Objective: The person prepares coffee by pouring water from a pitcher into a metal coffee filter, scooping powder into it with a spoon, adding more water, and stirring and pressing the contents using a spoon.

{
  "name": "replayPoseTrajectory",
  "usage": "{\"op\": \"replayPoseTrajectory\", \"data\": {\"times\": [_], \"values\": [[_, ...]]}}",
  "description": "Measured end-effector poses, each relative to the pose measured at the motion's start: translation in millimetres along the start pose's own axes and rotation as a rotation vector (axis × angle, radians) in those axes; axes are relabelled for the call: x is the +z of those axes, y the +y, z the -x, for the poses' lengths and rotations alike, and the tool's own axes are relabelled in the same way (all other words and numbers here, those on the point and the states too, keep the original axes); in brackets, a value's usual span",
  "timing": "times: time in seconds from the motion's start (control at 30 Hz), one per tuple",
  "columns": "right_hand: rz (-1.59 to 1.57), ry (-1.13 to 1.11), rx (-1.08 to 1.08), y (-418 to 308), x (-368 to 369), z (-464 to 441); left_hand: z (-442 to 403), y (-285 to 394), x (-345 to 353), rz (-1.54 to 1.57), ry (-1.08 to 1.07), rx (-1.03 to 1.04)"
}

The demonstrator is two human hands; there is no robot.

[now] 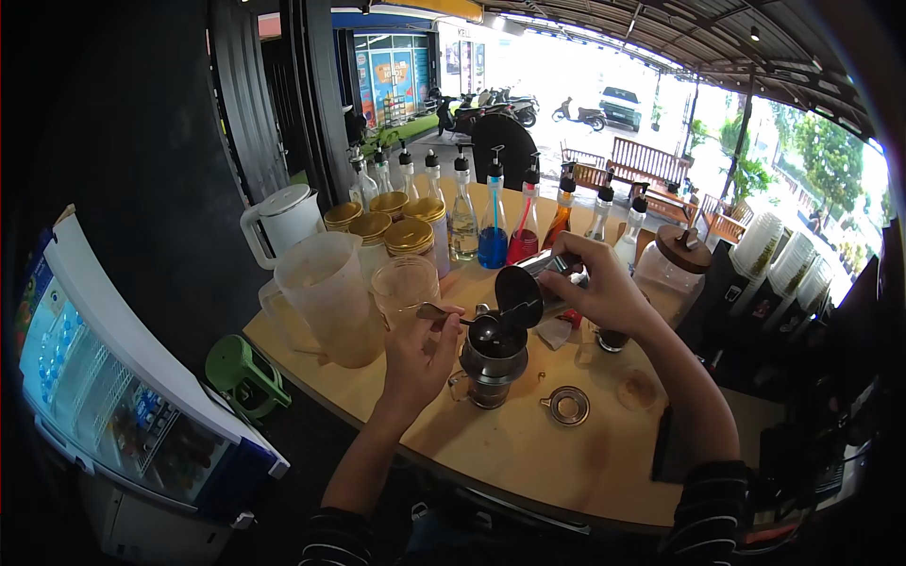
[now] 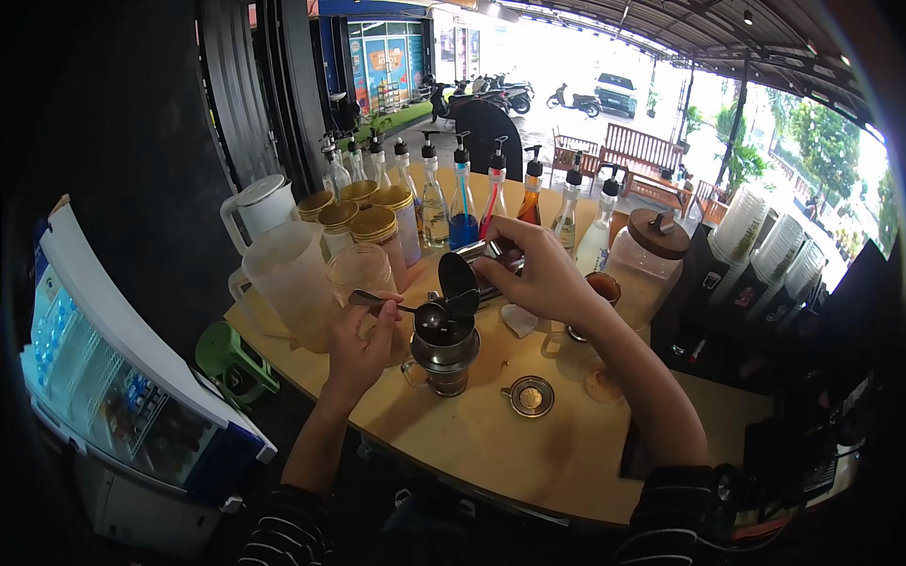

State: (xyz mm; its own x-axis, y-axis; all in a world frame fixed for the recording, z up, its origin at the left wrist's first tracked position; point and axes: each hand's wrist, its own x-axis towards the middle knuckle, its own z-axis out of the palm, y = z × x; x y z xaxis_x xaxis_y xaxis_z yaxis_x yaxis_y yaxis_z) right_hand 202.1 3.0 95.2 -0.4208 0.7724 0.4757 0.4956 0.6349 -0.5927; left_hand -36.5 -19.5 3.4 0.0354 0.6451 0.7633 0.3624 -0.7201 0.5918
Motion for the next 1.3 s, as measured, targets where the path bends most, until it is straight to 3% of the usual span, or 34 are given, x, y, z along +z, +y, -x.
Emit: {"op": "replayPoseTrajectory", "data": {"times": [0.23, 0.3, 0.53, 0.73, 0.9, 1.3], "values": [[0.016, 0.03, -0.079, -1.7, 2.6, -5.0, -1.4, 0.9, 1.5, 0.01, 0.001, -0.002], [0.054, -0.033, 0.049, -8.7, -0.9, -4.5, -2.0, 0.4, 2.2, 0.013, -0.004, -0.002], [-0.041, -0.022, 0.053, -8.9, -3.1, -1.0, -2.8, -2.1, 6.6, -0.005, 0.001, 0.023], [0.075, -0.026, 0.102, -7.5, -8.2, 1.9, -4.7, -0.8, 6.5, -0.002, -0.005, 0.026], [0.065, 0.046, -0.004, -7.0, -5.9, 2.6, -6.7, 2.7, 4.1, 0.021, 0.018, 0.0], [0.111, 0.038, -0.024, -10.5, 2.8, -8.4, -15.4, -2.0, -14.6, -0.007, 0.014, 0.083]]}}
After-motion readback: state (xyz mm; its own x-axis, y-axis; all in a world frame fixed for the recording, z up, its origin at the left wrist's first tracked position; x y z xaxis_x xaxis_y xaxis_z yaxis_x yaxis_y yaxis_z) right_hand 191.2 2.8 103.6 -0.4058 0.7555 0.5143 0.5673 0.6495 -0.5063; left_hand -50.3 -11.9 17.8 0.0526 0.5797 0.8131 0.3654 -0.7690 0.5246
